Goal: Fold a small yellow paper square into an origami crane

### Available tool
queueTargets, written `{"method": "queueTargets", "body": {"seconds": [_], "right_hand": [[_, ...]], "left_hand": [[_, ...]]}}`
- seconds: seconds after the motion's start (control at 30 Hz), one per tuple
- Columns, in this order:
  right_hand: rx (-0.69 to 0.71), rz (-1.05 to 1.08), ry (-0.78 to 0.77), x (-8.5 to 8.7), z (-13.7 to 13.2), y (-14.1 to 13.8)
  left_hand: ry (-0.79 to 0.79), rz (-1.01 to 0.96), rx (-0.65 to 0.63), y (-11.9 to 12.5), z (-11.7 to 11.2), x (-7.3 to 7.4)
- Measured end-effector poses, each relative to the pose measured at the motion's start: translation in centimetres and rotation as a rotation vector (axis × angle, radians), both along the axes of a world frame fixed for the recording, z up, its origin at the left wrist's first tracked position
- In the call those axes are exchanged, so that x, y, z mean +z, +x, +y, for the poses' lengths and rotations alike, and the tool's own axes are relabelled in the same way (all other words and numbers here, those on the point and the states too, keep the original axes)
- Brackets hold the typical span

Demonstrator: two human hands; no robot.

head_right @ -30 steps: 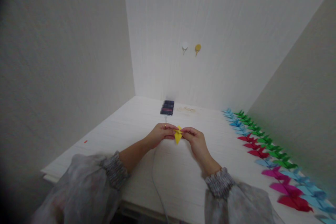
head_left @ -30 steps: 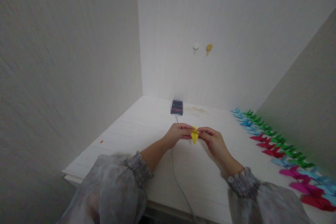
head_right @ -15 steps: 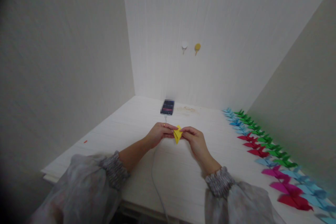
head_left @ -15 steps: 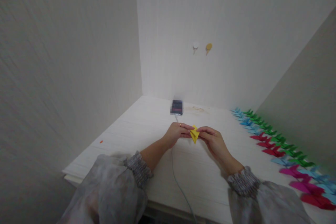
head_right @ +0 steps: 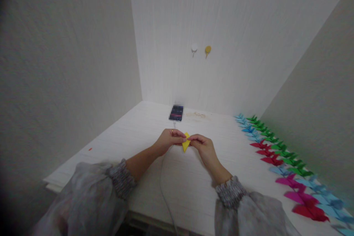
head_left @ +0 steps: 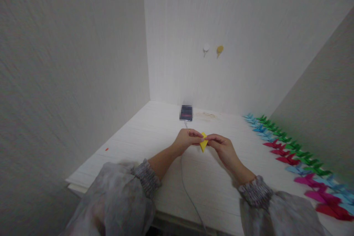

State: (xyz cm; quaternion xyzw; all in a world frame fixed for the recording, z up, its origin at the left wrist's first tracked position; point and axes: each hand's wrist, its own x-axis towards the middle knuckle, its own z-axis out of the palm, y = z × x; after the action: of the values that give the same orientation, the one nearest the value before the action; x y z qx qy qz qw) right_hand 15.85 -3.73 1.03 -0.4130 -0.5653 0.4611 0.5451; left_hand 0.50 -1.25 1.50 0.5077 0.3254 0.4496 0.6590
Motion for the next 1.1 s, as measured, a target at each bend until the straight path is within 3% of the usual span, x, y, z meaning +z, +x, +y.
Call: {"method": "queueTargets", "body": {"seconds": [0.23,0.43,1.1], "right_hand": [[-0.018,0.097,-0.030,0.52,-0.34,-0.37],[-0.002,-0.013,-0.089,0.29,-0.05,-0.40],[-0.138,-0.074,0.029,0.68,-0.54,-0.86]], "left_hand": [[0.123,-0.009,0.052,0.11,0.19,-0.24],[0.204,-0.006,0.089,0.12,0.25,-0.23],[0.078,-0.018,0.053,0.44,0.09,-0.56]]}}
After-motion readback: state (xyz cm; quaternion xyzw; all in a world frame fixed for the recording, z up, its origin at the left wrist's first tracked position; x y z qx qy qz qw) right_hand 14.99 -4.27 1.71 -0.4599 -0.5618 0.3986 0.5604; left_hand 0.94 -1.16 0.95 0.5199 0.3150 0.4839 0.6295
